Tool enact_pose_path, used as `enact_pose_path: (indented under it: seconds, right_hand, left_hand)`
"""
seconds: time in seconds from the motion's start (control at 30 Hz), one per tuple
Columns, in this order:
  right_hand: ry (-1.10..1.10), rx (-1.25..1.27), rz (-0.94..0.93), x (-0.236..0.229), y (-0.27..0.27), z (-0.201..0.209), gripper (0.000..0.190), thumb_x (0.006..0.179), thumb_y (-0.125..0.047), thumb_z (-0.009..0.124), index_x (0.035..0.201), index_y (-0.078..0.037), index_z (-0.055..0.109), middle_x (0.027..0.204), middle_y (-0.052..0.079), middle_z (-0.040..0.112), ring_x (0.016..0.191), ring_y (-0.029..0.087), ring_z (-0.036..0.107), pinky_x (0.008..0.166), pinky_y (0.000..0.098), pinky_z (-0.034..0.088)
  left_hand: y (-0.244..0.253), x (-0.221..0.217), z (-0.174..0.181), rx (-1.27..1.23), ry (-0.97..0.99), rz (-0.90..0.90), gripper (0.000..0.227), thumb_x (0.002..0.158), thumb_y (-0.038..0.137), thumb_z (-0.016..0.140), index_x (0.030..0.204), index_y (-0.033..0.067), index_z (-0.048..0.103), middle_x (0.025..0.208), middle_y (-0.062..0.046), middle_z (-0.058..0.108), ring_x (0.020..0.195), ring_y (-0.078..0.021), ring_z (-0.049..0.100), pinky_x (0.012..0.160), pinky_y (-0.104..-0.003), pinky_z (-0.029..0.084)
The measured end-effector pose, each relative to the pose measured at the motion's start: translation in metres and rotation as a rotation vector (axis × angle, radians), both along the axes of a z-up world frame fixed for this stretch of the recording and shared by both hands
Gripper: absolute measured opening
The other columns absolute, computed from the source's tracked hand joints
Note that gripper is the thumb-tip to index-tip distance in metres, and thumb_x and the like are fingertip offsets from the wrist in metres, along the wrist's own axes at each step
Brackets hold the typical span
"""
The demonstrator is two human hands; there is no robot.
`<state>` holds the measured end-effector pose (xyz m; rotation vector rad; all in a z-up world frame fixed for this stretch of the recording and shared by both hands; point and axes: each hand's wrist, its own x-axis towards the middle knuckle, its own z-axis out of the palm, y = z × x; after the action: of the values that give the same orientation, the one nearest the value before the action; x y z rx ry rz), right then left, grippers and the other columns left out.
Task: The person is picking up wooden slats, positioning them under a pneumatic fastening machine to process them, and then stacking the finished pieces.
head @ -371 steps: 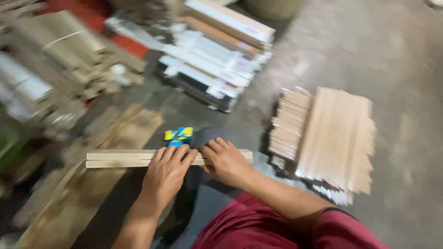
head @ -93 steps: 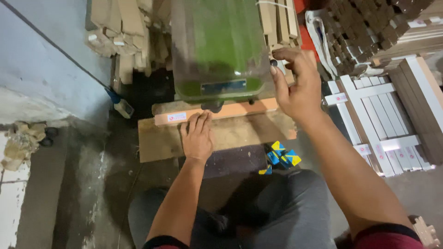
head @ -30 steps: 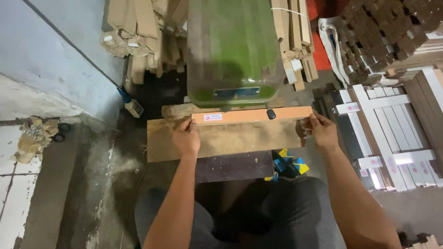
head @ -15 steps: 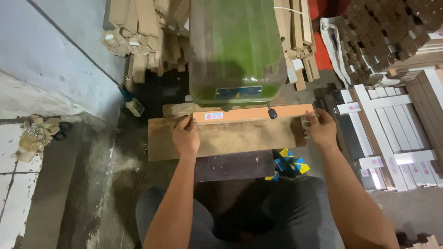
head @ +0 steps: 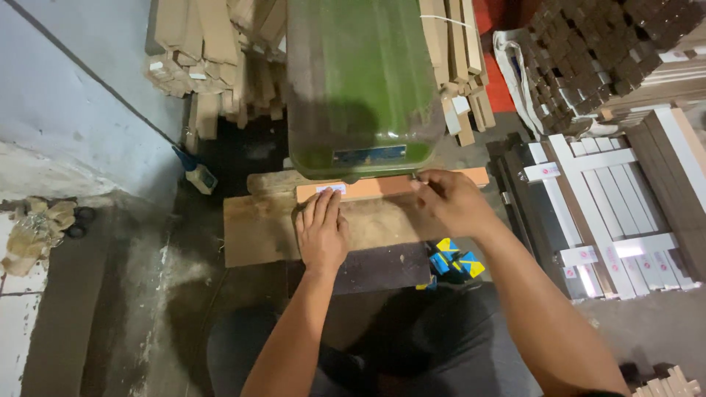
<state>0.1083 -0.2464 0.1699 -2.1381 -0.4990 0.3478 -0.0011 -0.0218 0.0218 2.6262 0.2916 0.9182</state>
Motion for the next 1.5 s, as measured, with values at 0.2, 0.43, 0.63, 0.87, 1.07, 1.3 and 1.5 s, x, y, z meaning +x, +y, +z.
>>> enact_pose_path:
  seconds: [0.2,0.43,0.63,0.87,1.07,1.3,1.5]
  right_hand:
    - [0.035,0.106,-0.094,0.093,0.004,-0.134,0.022,0.094,-0.019,0.066,0.099,-0.001,0.078,0.088,0.022,0.074,0.085,0.038,0.07,0.085,0.0538,0.05]
    - [0.046,0.544,-0.102,0.114,0.059,-0.004,0.029,0.094,-0.033,0.067,0.109,-0.009,0.073,0.097,0.01,0.073,0.09,0.026,0.073,0.084,0.0417,0.059]
    - [-0.065,0.646,-0.159,0.104,0.061,0.051,0.028,0.094,-0.033,0.059,0.112,-0.014,0.069,0.101,0.0,0.071,0.091,0.013,0.067,0.079,0.0294,0.055]
    - [-0.498,0.545,0.035,0.04,0.039,0.076,0.034,0.099,-0.009,0.033,0.128,0.001,0.048,0.123,0.014,0.054,0.117,0.025,0.054,0.105,0.0347,0.044]
    - [-0.616,0.512,-0.053,-0.016,0.013,0.035,0.027,0.104,0.004,0.049,0.131,0.006,0.051,0.114,0.023,0.059,0.104,0.04,0.064,0.091,0.0503,0.053]
    - [-0.676,0.361,-0.074,-0.061,0.009,0.034,0.025,0.105,-0.005,0.051,0.13,-0.002,0.055,0.131,0.013,0.056,0.121,0.036,0.058,0.096,0.0399,0.052]
    - [-0.678,0.364,-0.057,-0.061,0.008,0.03,0.025,0.107,-0.004,0.05,0.131,0.0,0.054,0.136,0.014,0.06,0.127,0.033,0.052,0.097,0.0391,0.052]
  left_hand:
    - [0.002,0.002,-0.006,0.029,0.037,0.039,0.042,0.096,0.014,0.056,0.136,0.0198,0.066,0.141,0.0,0.064,0.137,-0.0215,0.051,0.11,-0.048,0.039]
    - [0.005,0.005,-0.014,0.073,0.006,0.032,0.046,0.091,0.016,0.055,0.136,0.0186,0.066,0.138,0.0,0.064,0.134,-0.0217,0.053,0.109,-0.047,0.04]
    - [0.007,-0.004,-0.001,0.066,0.218,-0.019,0.05,0.096,0.02,0.055,0.146,0.0157,0.058,0.15,0.001,0.055,0.141,-0.0249,0.043,0.113,-0.049,0.036]
    - [0.003,-0.002,0.001,-0.02,0.252,-0.01,0.049,0.097,0.018,0.047,0.143,0.0149,0.061,0.15,0.001,0.055,0.142,-0.0236,0.041,0.113,-0.052,0.035]
    - [0.001,-0.002,-0.01,0.108,0.093,0.004,0.05,0.096,0.015,0.054,0.145,0.0177,0.057,0.142,-0.001,0.057,0.138,-0.0236,0.044,0.109,-0.048,0.035]
    - [-0.001,-0.004,-0.004,0.237,0.009,0.038,0.052,0.093,0.017,0.055,0.145,0.018,0.057,0.146,-0.001,0.055,0.141,-0.0205,0.045,0.113,-0.045,0.033]
    - [-0.003,-0.006,-0.001,0.247,-0.026,0.011,0.052,0.093,0.019,0.057,0.145,0.0173,0.058,0.147,-0.001,0.056,0.142,-0.0204,0.046,0.118,-0.046,0.031]
